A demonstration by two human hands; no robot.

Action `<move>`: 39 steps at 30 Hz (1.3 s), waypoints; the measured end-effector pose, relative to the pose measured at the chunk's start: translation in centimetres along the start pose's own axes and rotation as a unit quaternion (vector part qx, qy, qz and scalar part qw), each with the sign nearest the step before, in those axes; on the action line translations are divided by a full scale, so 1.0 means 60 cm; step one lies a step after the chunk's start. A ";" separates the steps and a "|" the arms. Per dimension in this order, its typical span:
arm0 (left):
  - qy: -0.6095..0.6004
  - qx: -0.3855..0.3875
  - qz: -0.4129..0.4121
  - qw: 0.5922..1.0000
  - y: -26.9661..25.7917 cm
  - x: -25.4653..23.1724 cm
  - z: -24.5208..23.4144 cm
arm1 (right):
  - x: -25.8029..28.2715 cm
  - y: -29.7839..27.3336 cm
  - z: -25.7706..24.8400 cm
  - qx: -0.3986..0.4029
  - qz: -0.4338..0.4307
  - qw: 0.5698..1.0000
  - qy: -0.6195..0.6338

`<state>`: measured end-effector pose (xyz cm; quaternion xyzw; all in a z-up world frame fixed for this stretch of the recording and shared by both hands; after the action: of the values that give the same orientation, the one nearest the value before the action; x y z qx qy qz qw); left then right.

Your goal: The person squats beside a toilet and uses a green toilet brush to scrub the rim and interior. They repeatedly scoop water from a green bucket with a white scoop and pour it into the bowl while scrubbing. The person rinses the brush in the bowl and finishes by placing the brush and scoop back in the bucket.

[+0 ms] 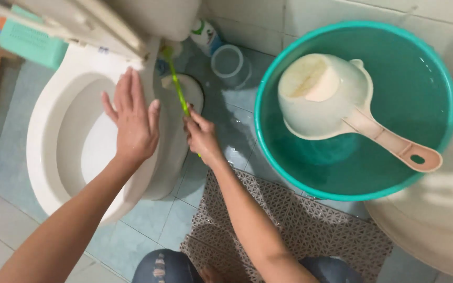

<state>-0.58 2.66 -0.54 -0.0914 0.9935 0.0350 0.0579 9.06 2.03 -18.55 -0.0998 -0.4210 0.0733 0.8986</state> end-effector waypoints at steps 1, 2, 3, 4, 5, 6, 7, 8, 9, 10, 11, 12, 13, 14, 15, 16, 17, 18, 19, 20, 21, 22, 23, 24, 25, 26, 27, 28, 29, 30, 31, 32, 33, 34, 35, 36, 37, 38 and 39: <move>-0.006 -0.007 -0.009 1.000 0.000 -0.001 0.003 | -0.007 -0.025 -0.001 0.010 0.000 1.000 -0.008; -0.011 -0.011 -0.003 1.000 0.001 -0.003 0.006 | -0.014 -0.049 -0.005 0.007 -0.012 0.999 -0.035; -0.009 -0.013 0.001 1.000 -0.002 0.005 0.002 | -0.027 -0.081 0.001 0.005 -0.019 0.998 -0.056; -0.008 -0.016 -0.012 1.000 0.003 -0.002 -0.003 | -0.045 -0.105 0.006 0.016 -0.013 0.998 -0.058; -0.016 -0.015 -0.005 1.000 0.000 -0.005 -0.008 | -0.070 -0.142 0.011 -0.007 0.016 1.000 -0.018; -0.025 -0.013 0.002 1.000 -0.003 -0.008 -0.011 | -0.094 -0.179 0.013 -0.031 0.046 0.998 0.020; -0.016 -0.015 -0.011 1.000 -0.004 -0.003 -0.006 | -0.104 -0.157 0.005 -0.020 0.057 0.998 0.024; -0.031 -0.025 -0.003 0.999 -0.006 0.001 -0.002 | -0.110 -0.135 -0.003 -0.015 0.009 0.998 -0.058; -0.047 -0.040 0.005 0.998 -0.004 0.004 -0.001 | -0.114 -0.106 -0.009 -0.006 -0.045 0.989 -0.139; -0.039 -0.047 -0.007 0.998 -0.001 0.008 0.005 | -0.086 -0.090 -0.001 0.009 -0.041 0.990 -0.134; -0.046 -0.054 0.002 0.997 -0.002 0.013 0.009 | -0.060 -0.079 0.006 0.004 -0.012 0.999 -0.034; -0.054 -0.060 0.011 0.997 -0.002 0.018 0.012 | -0.034 -0.066 0.015 -0.002 0.020 0.998 0.065; -0.046 -0.065 -0.002 0.997 -0.002 0.022 0.015 | -0.052 -0.096 0.026 0.010 0.028 0.997 0.068; -0.049 -0.065 -0.002 0.997 -0.001 0.024 0.018 | -0.067 -0.125 0.032 -0.024 0.003 0.999 0.024; -0.053 -0.062 0.004 0.997 0.003 0.022 0.024 | -0.079 -0.153 0.034 -0.064 -0.025 0.997 -0.020; -0.048 -0.064 -0.003 0.997 0.000 0.031 0.018 | -0.085 -0.177 0.041 -0.057 -0.020 0.998 -0.017; -0.058 -0.074 0.014 0.996 -0.004 0.030 0.021 | -0.090 -0.203 0.038 -0.019 -0.019 0.999 -0.043; -0.068 -0.083 0.031 0.994 -0.008 0.028 0.026 | -0.095 -0.228 0.034 0.020 -0.018 0.997 -0.068; -0.067 -0.076 0.031 0.994 -0.007 0.027 0.022 | -0.101 -0.175 0.023 0.015 -0.013 0.998 -0.068; -0.063 -0.069 0.029 0.995 -0.006 0.026 0.019 | -0.105 -0.122 0.011 0.021 -0.063 0.992 -0.109; -0.058 -0.062 0.028 0.996 -0.007 0.025 0.015 | -0.110 -0.072 -0.001 0.028 -0.111 0.982 -0.149; -0.056 -0.054 0.027 0.997 -0.012 0.031 0.018 | -0.086 -0.064 0.003 0.023 -0.104 0.983 -0.148; -0.045 -0.055 0.033 0.997 -0.009 0.030 0.020 | -0.054 -0.044 0.005 0.019 -0.105 0.988 -0.115; -0.033 -0.056 0.039 0.997 -0.006 0.028 0.019 | -0.020 -0.024 0.008 0.015 -0.107 0.991 -0.083; -0.033 -0.058 0.037 0.997 -0.005 0.025 0.025 | -0.056 -0.047 -0.013 0.018 -0.107 0.991 -0.083; -0.023 -0.056 0.032 0.998 -0.004 0.024 0.029 | -0.087 -0.071 -0.032 0.034 -0.172 0.970 -0.169; -0.007 -0.058 0.026 0.998 0.001 0.030 0.024 | -0.122 -0.091 -0.036 0.054 -0.237 0.939 -0.245; -0.001 -0.064 0.023 0.998 0.002 0.030 0.023 | -0.139 -0.105 -0.035 0.059 -0.239 0.939 -0.239; -0.023 -0.067 0.024 0.997 0.000 0.031 0.024 | -0.160 -0.124 -0.040 0.029 -0.202 0.958 -0.200; -0.045 -0.071 0.025 0.996 -0.002 0.032 0.028 | -0.185 -0.142 -0.045 -0.001 -0.163 0.973 -0.161; -0.046 -0.068 0.024 0.996 -0.001 0.036 0.028 | -0.141 -0.111 -0.028 -0.002 -0.161 0.973 -0.163; -0.047 -0.074 0.029 0.996 -0.001 0.040 0.029 | -0.096 -0.080 -0.009 0.035 -0.203 0.964 -0.169; -0.051 -0.077 0.032 0.995 -0.003 0.040 0.035 | -0.050 -0.051 0.003 0.070 -0.243 0.951 -0.180; -0.056 -0.072 0.030 0.995 -0.005 0.037 0.033 | -0.057 -0.053 0.003 0.069 -0.238 0.951 -0.186; -0.043 -0.070 0.022 0.996 -0.004 0.033 0.029 | -0.060 -0.052 0.003 0.056 -0.215 0.963 -0.153; -0.030 -0.069 0.015 0.997 -0.004 0.028 0.022 | -0.061 -0.051 0.004 0.044 -0.191 0.973 -0.120; -0.032 -0.074 0.018 0.997 -0.003 0.029 0.025 | -0.088 -0.081 -0.004 0.045 -0.198 0.972 -0.120; -0.025 -0.081 0.019 0.996 -0.001 0.029 0.027 | -0.117 -0.110 -0.015 0.028 -0.152 0.977 -0.146; -0.017 -0.085 0.019 0.996 -0.005 0.029 0.031 | -0.149 -0.145 -0.028 0.008 -0.103 0.980 -0.171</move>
<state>-2.01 2.20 -2.63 -0.0769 0.9873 0.1220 0.0662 5.13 -8.55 -24.13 -0.0343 -0.5760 -0.0001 0.8167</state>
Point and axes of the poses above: each hand's wrist, its own y-axis towards the middle knuckle, its own z-axis out of the palm, x = y × z, the point moved 2 cm from there along y, towards the middle knuckle, and after that the axes turned 13 degrees about -z, right-handed, at the moved point
